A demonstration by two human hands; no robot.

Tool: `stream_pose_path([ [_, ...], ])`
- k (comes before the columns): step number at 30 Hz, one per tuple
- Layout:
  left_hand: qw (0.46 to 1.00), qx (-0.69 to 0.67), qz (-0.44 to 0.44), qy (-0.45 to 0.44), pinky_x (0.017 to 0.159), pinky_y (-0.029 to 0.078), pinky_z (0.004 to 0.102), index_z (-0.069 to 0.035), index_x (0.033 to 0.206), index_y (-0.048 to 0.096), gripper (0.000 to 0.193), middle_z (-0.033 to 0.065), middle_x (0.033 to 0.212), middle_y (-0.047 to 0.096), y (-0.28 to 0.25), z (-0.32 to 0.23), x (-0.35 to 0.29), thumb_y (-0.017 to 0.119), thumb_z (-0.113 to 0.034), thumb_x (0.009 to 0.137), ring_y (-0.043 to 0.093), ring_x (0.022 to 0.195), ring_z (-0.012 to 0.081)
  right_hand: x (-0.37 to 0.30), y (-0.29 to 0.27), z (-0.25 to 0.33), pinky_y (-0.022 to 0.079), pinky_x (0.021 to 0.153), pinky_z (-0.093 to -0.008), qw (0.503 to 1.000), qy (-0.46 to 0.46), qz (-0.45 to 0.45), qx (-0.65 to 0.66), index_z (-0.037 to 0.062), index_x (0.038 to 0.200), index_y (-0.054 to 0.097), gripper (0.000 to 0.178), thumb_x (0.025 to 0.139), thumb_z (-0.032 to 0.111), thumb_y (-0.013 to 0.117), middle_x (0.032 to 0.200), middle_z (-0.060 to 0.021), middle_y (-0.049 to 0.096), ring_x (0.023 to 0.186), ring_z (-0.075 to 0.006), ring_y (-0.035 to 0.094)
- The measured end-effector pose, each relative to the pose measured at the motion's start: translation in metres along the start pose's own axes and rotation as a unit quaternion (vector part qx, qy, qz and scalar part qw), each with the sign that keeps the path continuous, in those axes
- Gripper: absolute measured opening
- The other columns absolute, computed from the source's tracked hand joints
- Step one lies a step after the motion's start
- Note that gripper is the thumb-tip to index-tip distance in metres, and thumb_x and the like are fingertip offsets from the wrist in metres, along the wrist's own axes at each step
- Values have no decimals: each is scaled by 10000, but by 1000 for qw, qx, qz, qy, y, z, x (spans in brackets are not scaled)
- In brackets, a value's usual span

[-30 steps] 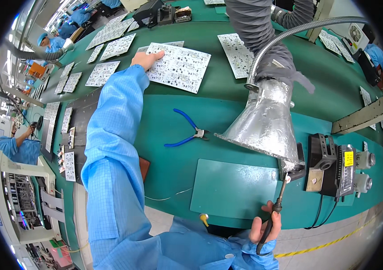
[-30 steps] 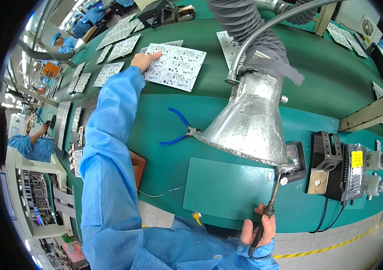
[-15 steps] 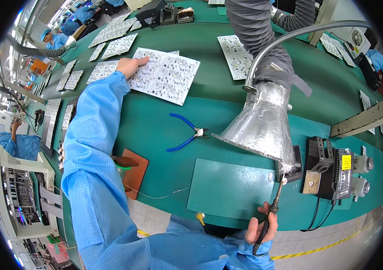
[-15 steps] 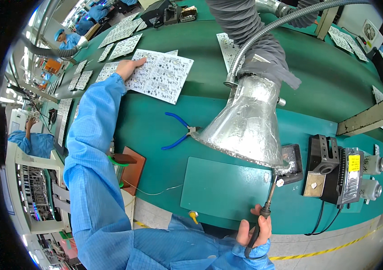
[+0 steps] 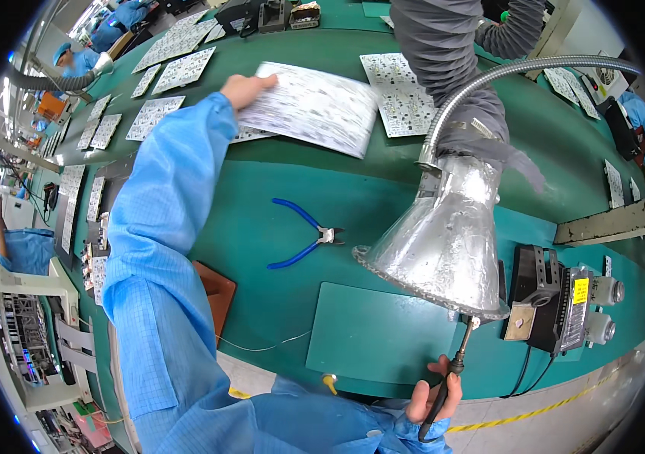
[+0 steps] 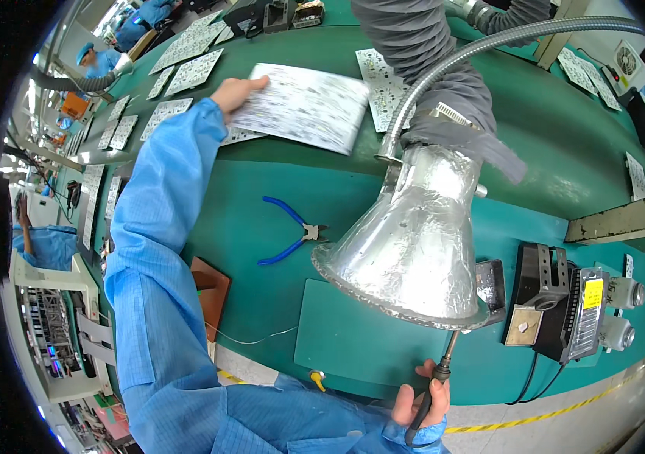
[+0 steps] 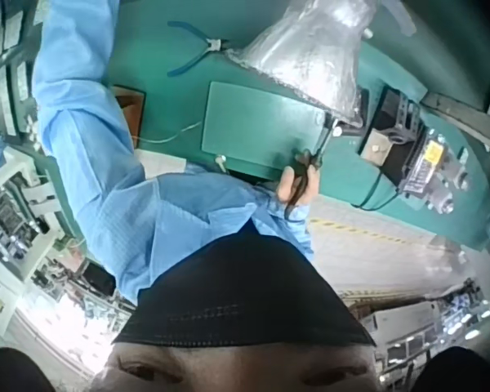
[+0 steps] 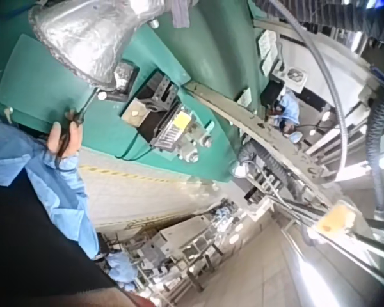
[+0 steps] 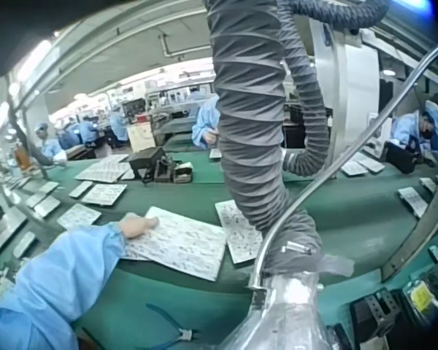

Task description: Soldering components onto printed circuit boards at a manual assembly station.

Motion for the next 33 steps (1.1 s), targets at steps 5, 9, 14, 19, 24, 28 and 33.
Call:
stream_pose_path([
  [5,905,351,-230,71,1010,337,485,-67,1316,474,695,228,1379,398,10,16,-23,450,-570,837,419,1238,366,1,1,1,491,759,-417,1000,5,3,5,74,1301,378,571,780,29,606,1145,-277,552,883,-308,583],
  [9,940,291,-163,-76,1103,150,505,-79,1422,291,846,215,1491,174,18,47,-17,413,-644,803,150,1368,409,1,0,1,489,764,-420,1000,12,2,-3,78,1305,376,572,783,38,607,1143,-276,558,875,-307,586],
  [14,917,359,-170,-40,1111,110,485,-92,1430,270,980,196,1464,247,-6,96,42,326,-803,758,154,1360,421,-2,-7,-7,489,767,-423,1000,10,9,9,92,1311,375,580,783,49,613,1140,-275,564,864,-307,590],
  [19,914,373,-162,14,1106,160,453,-176,1351,445,775,200,1444,302,1,54,24,312,-730,826,223,1348,382,-1,-2,-7,492,761,-424,1000,2,8,0,93,1315,368,587,783,48,610,1143,-274,559,881,-316,589],
  [24,878,435,-132,153,1093,222,408,32,1122,615,790,251,1371,385,44,-1,-47,467,-672,795,269,1318,397,-4,-1,1,493,761,-421,1000,18,-9,3,81,1310,367,573,787,26,595,1148,-284,540,941,-326,574],
  [28,911,358,-77,189,1095,141,531,-37,1214,575,750,167,1475,258,74,-9,-74,514,-642,774,149,1382,350,-4,-1,-1,491,771,-419,1000,4,1,13,77,1306,370,567,788,25,594,1148,-289,539,939,-327,575],
  [33,903,393,-175,1,1044,121,644,-268,1444,239,666,131,1510,191,49,25,-40,430,-493,847,151,1394,329,-7,1,-3,428,870,-437,999,8,-1,40,43,1321,372,531,821,44,552,1202,-260,535,965,-288,540],
])
Point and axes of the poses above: each hand's wrist, its own x-axis towards the middle knuckle, its own y-axis out of the palm, z = x × y, the point moved 3 cm from there along x, towards the middle knuckle
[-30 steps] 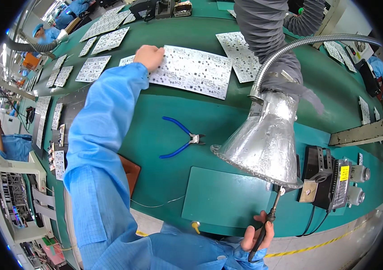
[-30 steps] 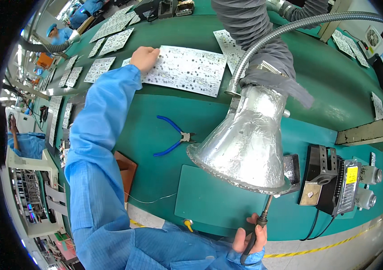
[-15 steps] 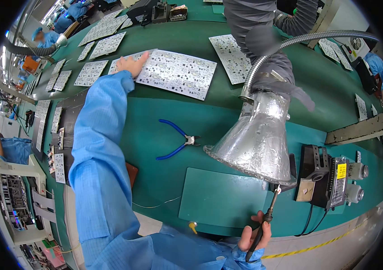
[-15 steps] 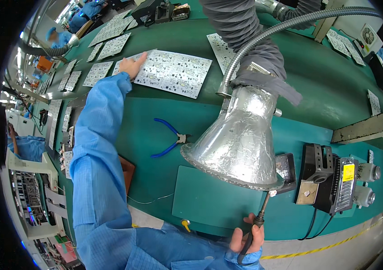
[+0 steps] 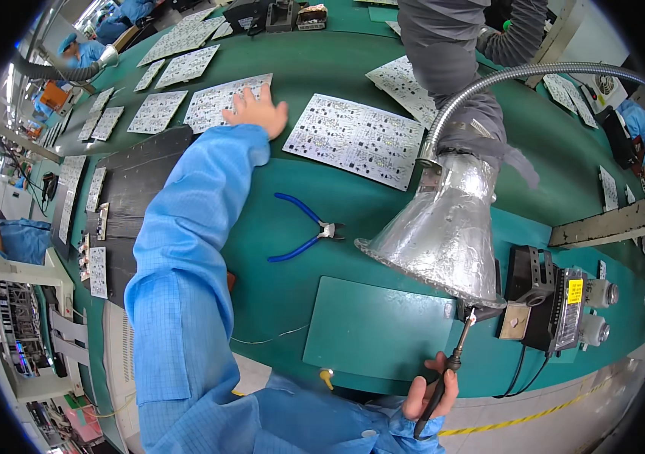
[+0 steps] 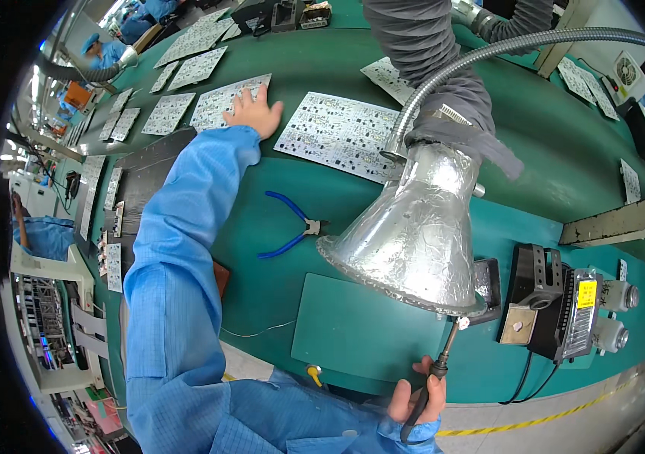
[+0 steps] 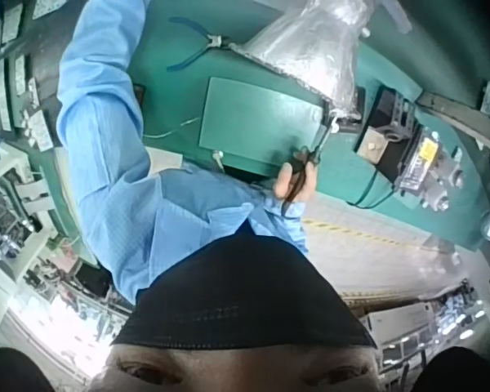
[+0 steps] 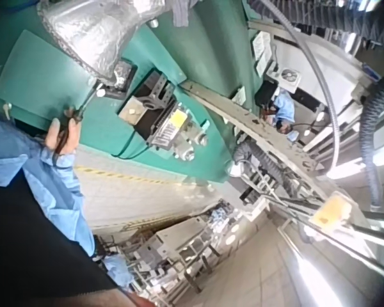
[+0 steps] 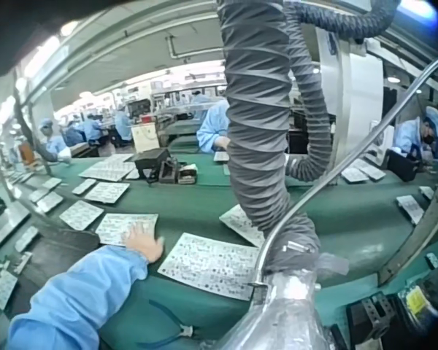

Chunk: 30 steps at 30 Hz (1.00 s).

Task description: Soldering components onto printed circuit boards at a manual assembly station.

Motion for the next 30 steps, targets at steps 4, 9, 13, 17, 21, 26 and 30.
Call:
stream_pose_path([
  [4,996,39,18,76,1031,141,655,-326,1429,254,604,151,1504,199,5,56,33,420,-449,861,168,1392,321,1,0,2,425,874,-431,1000,-4,2,-1,43,1321,372,528,825,45,552,1203,-260,534,966,-286,541],
  [9,959,-8,-46,278,1068,127,600,-154,1415,321,714,166,1507,178,-54,-16,-29,394,-597,860,150,1396,312,3,-1,2,430,869,-430,1000,-6,19,-6,39,1318,374,526,823,43,552,1195,-268,536,961,-285,544],
  [13,943,-17,46,328,1089,46,593,-166,1457,223,772,121,1523,150,-17,-58,-83,247,-670,874,95,1413,290,0,-6,-6,432,865,-430,1000,-7,-7,9,39,1316,377,528,819,38,554,1188,-276,535,951,-283,547],
  [17,962,44,23,268,1077,66,617,-251,1461,213,722,87,1526,159,-18,-19,-45,306,-661,875,111,1411,285,2,-5,1,437,856,-435,1000,-17,-1,10,40,1316,380,536,811,26,560,1189,-276,534,951,-285,550],
  [21,978,85,51,181,1061,96,638,-317,1453,220,710,69,1529,161,-15,37,7,343,-676,853,101,1412,302,3,-5,-2,440,854,-439,999,-29,5,37,40,1319,373,547,806,15,562,1192,-276,531,958,-293,550],
  [26,964,101,-73,235,1085,189,541,-194,1346,454,613,153,1491,227,-47,-14,1,558,-470,809,208,1372,338,4,-7,-2,440,855,-435,999,-30,17,31,46,1326,362,558,804,9,556,1196,-276,528,957,-295,550],
  [30,959,-135,128,214,930,436,428,7,1092,630,614,246,1131,595,-49,-132,-36,519,-533,821,576,1038,381,2,-6,-4,441,852,-436,999,-24,13,18,50,1328,360,551,811,16,548,1192,-275,531,953,-292,551],
])
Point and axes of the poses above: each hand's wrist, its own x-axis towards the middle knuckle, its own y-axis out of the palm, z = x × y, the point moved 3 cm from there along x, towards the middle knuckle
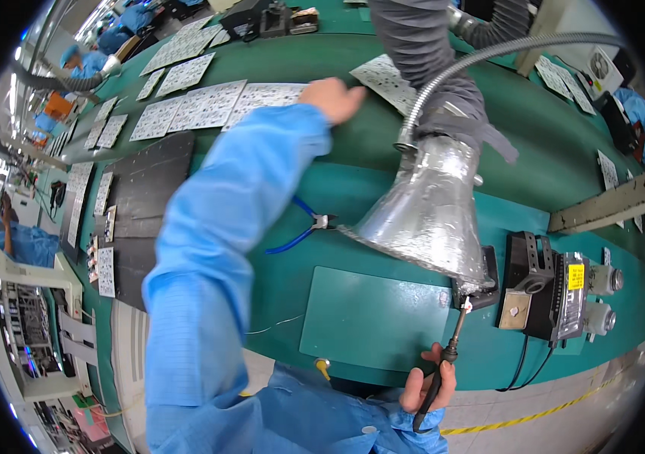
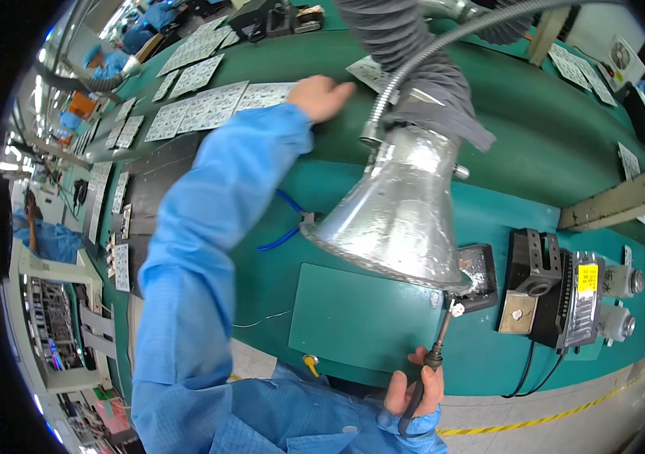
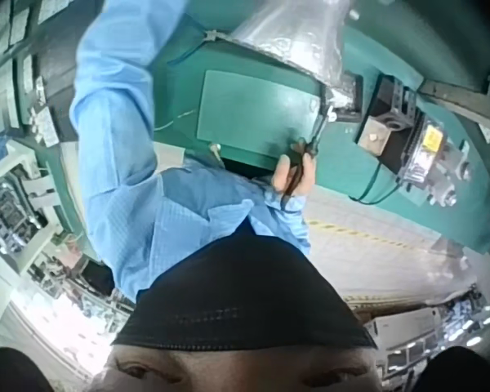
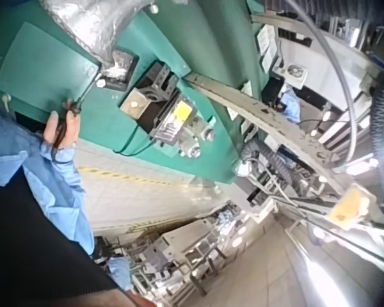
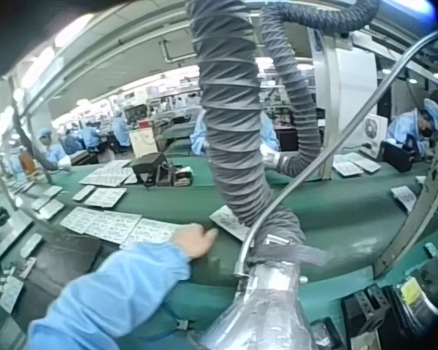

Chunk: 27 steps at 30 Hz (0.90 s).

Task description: Soldering components onto printed circuit boards at a manual assembly station.

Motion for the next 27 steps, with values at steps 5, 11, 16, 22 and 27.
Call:
stream_pose_path([
  [5,981,-143,-67,-115,903,465,420,-30,1038,663,581,211,1113,618,31,-55,13,575,-524,744,600,1032,352,-1,4,1,437,855,-440,1000,1,-19,-6,31,1320,366,531,820,27,543,1195,-275,532,946,-291,550],
  [11,916,-362,-64,-160,902,467,395,20,1026,643,428,224,1111,614,51,-62,25,647,-258,701,599,1034,350,-4,5,1,439,844,-438,999,13,-39,-6,10,1304,380,523,810,25,552,1192,-269,539,937,-287,546],
  [16,865,-433,-188,-171,893,462,403,50,1036,571,447,252,1096,599,20,-59,6,662,-199,676,575,1042,388,-3,3,2,440,831,-426,999,-5,-42,-2,1,1301,380,512,822,42,557,1191,-266,542,926,-283,542],
  [22,861,-384,-313,-112,838,483,404,46,836,632,288,242,959,646,-58,6,-25,685,-187,675,621,935,378,-4,8,-1,426,860,-393,997,-3,-81,11,-26,1296,379,489,847,56,554,1214,-253,531,913,-240,538],
  [27,926,-131,-346,79,751,501,335,4,900,689,356,158,901,682,-145,93,-111,715,-279,685,654,805,261,-4,3,-2,422,876,-381,996,-7,-79,41,-22,1298,384,486,857,83,560,1235,-237,521,928,-221,535],
])
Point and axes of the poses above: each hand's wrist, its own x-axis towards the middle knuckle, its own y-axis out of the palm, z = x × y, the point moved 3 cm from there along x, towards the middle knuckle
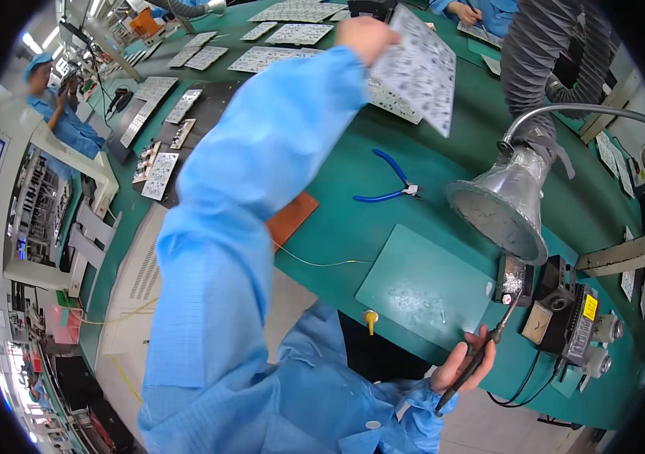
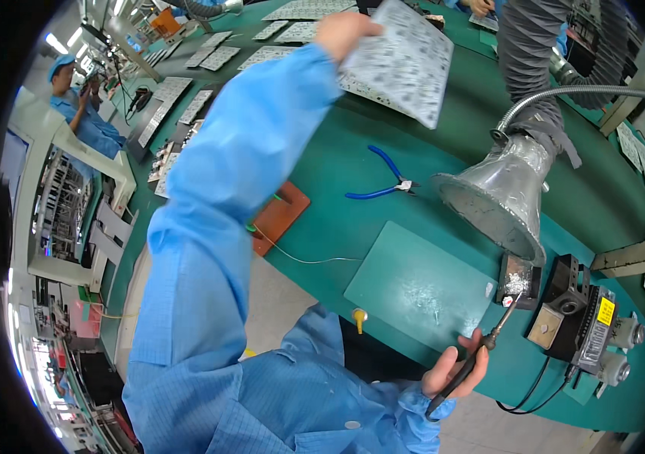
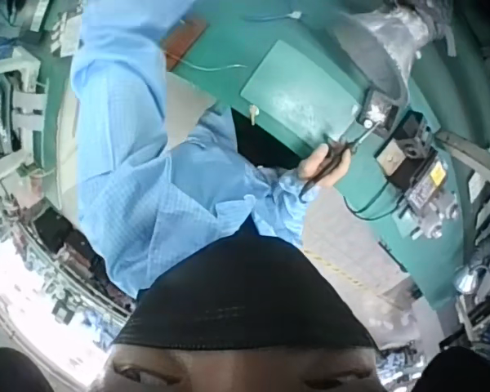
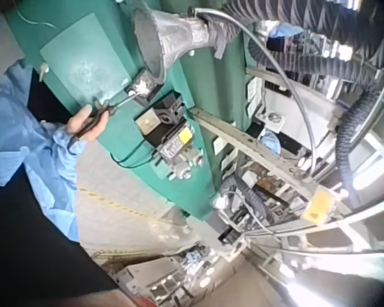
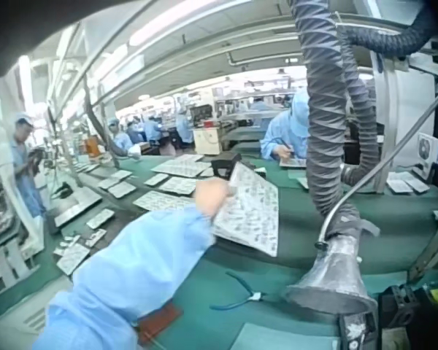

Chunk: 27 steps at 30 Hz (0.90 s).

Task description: Soldering components onto printed circuit boards at a manual assembly station.

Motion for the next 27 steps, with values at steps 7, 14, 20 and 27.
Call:
stream_pose_path([
  [7,885,-434,18,-166,727,489,254,25,1002,572,247,93,914,649,-154,-59,-192,632,-77,786,624,822,133,3,-9,23,405,939,-420,1000,-18,6,11,-20,1321,344,534,871,178,554,1268,-243,499,1065,-296,528],
  [14,673,-600,354,-250,716,500,227,41,1039,529,224,102,942,638,-46,-97,-295,597,43,826,613,837,107,35,15,53,340,1019,-507,976,51,-35,208,37,1380,254,644,867,242,584,1313,-270,446,1197,-396,468],
  [20,678,-525,494,-146,649,497,208,24,1020,513,192,75,909,620,24,-109,-273,599,3,850,596,799,80,22,16,31,357,1021,-434,988,93,-68,105,22,1333,341,512,856,-38,517,1251,-275,504,1188,-338,500],
  [27,961,-84,187,187,702,492,388,-15,887,651,185,133,912,630,32,-98,-259,671,-164,779,599,828,313,14,14,5,355,1026,-416,992,106,-28,-59,7,1338,337,512,859,-45,510,1295,-253,476,1222,-330,471],
])
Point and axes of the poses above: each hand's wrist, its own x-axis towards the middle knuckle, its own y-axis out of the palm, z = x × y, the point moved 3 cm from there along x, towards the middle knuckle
